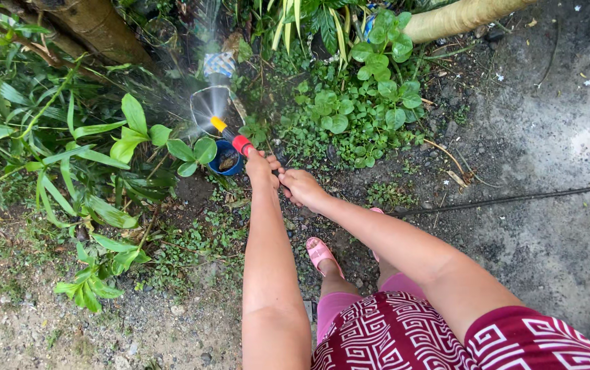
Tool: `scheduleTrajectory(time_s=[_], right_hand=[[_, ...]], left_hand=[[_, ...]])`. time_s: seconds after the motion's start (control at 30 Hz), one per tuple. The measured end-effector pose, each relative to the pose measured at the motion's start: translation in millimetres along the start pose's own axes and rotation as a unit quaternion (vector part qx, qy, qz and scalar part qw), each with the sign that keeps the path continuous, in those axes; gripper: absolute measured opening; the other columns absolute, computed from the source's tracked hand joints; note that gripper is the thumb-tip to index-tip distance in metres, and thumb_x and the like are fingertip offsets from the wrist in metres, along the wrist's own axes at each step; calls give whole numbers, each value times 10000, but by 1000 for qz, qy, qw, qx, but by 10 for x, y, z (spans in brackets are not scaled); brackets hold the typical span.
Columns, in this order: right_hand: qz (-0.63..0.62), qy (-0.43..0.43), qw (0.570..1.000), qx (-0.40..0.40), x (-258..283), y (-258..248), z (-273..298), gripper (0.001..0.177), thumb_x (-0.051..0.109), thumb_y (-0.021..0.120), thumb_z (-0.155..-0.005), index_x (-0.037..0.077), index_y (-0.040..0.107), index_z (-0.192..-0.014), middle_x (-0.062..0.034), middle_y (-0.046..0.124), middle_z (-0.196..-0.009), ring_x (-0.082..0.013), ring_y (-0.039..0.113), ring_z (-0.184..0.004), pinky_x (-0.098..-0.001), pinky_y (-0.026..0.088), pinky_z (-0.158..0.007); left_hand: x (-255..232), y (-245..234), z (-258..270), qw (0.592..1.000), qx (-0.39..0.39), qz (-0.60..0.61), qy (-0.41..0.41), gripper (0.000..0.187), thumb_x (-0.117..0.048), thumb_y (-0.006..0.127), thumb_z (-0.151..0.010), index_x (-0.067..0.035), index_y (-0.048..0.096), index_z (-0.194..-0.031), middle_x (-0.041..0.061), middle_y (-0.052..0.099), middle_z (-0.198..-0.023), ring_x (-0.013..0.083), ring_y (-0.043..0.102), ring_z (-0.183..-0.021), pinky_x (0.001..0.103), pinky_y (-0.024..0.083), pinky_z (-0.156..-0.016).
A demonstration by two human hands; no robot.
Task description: The person waters various plants and garden beds in an outdoor area using a hose with a spray nozzle.
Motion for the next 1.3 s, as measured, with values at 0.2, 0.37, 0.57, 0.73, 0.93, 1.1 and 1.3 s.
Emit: scheduleTrajectory(time_s=[0.2,0.37,0.57,0.73,0.93,1.1,1.3], right_hand=[[-38,-13,999,-16,97,-376,5,356,309,520,-1045,63,551,-789,-26,543,-642,-119,464,-438,-297,335,-381],[-65,13,996,-57,132,-839,78,318,301,522,-1033,65,546,-820,-22,545,-657,-119,469,-448,-300,350,-385],[-86,-11,994,-66,194,-1126,44,315,300,508,-1048,62,539,-844,-18,540,-676,-116,473,-462,-292,356,-394],[-115,-9,989,-91,219,-1328,73,310,304,500,-1052,69,536,-854,-18,522,-662,-113,449,-459,-288,334,-387],[-135,-40,983,-116,401,-1710,116,294,306,506,-1056,77,542,-875,-4,536,-682,-99,464,-483,-275,356,-403],[-152,-76,978,-125,575,-1900,190,242,279,480,-1066,89,544,-931,1,545,-700,-87,465,-498,-258,366,-427],[-198,-70,965,-158,545,-2100,324,220,265,488,-1070,86,577,-978,1,535,-714,-83,469,-508,-256,379,-433]], left_hand=[[117,489,150,999,20,-37,-6,348,-450,394,-1047,-112,450,-988,58,466,-648,167,388,-451,381,330,-414],[411,978,144,997,47,-52,-33,336,-436,411,-1056,-108,453,-1000,55,476,-657,164,391,-456,379,343,-418],[576,1327,45,995,66,-70,-26,355,-463,399,-1042,-116,459,-999,69,491,-668,163,390,-453,377,336,-407],[625,1638,96,990,90,-103,-18,287,-382,412,-1044,-100,461,-1046,72,491,-688,158,404,-453,372,330,-394],[703,2163,281,988,106,-114,-22,353,-435,401,-1036,-94,474,-1090,73,511,-661,159,399,-443,361,344,-398],[714,2537,441,978,145,-148,-14,379,-468,416,-1041,-95,462,-1093,39,433,-625,145,361,-415,359,319,-372],[960,2805,447,966,179,-189,5,379,-470,415,-1039,-97,463,-1085,59,465,-621,170,395,-403,376,326,-347]])
Point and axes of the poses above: each hand's wrist, its own z-axis away from the middle knuckle, its own y-axis out of the palm, x = y × z, the point moved 8 cm from there along -z, towards the middle knuckle
